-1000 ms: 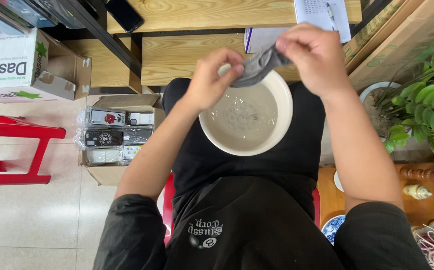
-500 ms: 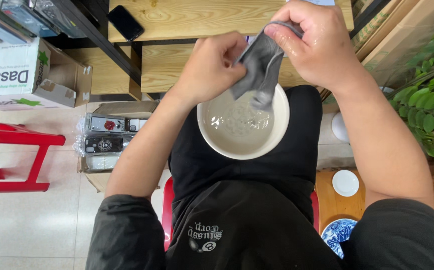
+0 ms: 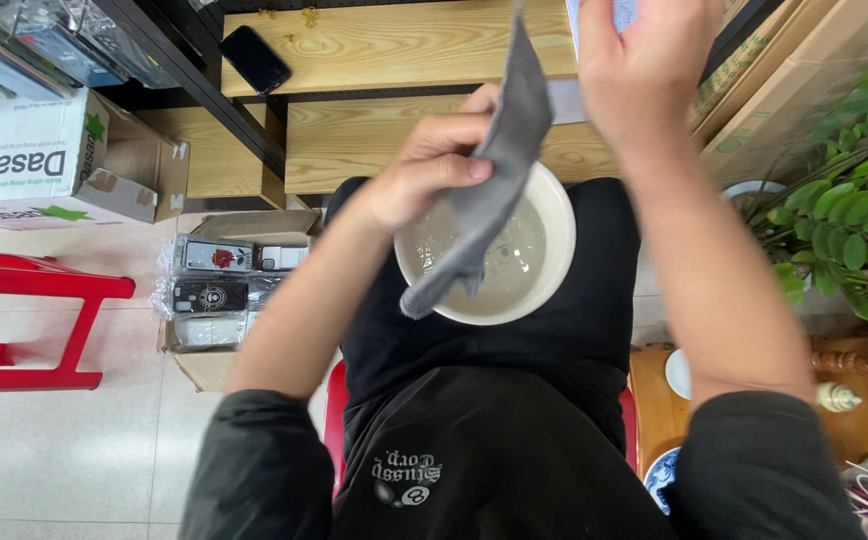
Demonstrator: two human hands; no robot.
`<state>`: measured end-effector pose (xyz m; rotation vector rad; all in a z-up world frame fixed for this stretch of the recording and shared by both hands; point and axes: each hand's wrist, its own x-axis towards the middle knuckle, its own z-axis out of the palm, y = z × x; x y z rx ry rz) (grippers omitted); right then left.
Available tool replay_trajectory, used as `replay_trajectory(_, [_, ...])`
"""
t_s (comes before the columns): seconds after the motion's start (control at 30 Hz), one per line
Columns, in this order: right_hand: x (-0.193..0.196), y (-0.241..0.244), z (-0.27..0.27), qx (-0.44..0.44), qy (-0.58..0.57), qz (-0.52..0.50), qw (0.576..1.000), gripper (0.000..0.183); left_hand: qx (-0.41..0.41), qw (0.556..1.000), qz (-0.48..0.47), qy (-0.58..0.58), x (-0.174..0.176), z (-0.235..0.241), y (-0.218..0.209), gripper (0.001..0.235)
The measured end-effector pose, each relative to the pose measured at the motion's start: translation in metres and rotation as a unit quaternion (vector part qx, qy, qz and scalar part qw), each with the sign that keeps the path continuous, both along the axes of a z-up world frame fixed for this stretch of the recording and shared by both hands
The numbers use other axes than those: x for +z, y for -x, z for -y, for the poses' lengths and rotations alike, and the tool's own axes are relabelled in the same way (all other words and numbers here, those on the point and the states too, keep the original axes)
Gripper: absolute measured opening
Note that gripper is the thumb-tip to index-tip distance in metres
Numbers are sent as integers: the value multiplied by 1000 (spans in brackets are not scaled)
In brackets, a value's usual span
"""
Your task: The person washes a gray cloth in a white bowl of water, wrings it out, and places it on a wooden table. The person then folds the cloth on the table.
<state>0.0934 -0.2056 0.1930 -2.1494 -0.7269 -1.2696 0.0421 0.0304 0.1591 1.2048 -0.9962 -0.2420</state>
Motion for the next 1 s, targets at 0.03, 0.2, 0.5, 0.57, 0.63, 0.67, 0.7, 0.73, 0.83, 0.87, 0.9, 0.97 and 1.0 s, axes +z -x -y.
replay_trajectory(0.03, [4, 18, -25, 0, 0, 1, 1000, 23, 0, 1000, 1, 0, -30, 20, 1, 32])
replay_trajectory(0.2, [-22, 52, -87, 80, -376, -118, 916, 55, 277, 958, 33, 66, -95, 82, 40, 74])
replay_trajectory(0.5, [-157, 107, -94, 240, -252, -297, 889, 44, 372, 918, 135, 14, -48, 35, -5, 65])
replay_trajectory(0.57, [-155, 96, -85, 251, -244, -291, 890, 43, 384, 869, 304, -75, -56, 48, 21, 50])
replay_trajectory(0.63, [-151, 94, -96, 268, -236, -290, 888, 42, 384, 784, 460, -165, -64, 55, 38, 42])
replay_trajectory(0.67, [-154, 100, -97, 274, -235, -300, 883, 42, 382, 776, 462, -194, -72, 60, 52, 47])
replay_trajectory(0.7, [-157, 106, -97, 280, -233, -310, 878, 41, 380, 769, 465, -222, -81, 65, 65, 53])
replay_trajectory(0.73, [-160, 110, -99, 287, -231, -318, 874, 41, 382, 769, 461, -224, -85, 61, 65, 53])
replay_trajectory(0.83, [-161, 110, -105, 311, -221, -329, 864, 39, 376, 792, 440, -196, -84, 42, 56, 55])
replay_trajectory(0.87, [-162, 111, -106, 319, -216, -334, 860, 39, 388, 818, 391, -166, -80, 33, 57, 55])
replay_trajectory(0.9, [-163, 112, -107, 327, -212, -339, 856, 38, 399, 840, 341, -135, -77, 24, 57, 57])
replay_trajectory(0.97, [-167, 113, -108, 341, -204, -350, 849, 37, 482, 813, 303, -120, -80, 6, 57, 42])
replay_trajectory(1.0, [-168, 113, -107, 346, -200, -355, 845, 37, 556, 781, 265, -105, -82, -2, 57, 29])
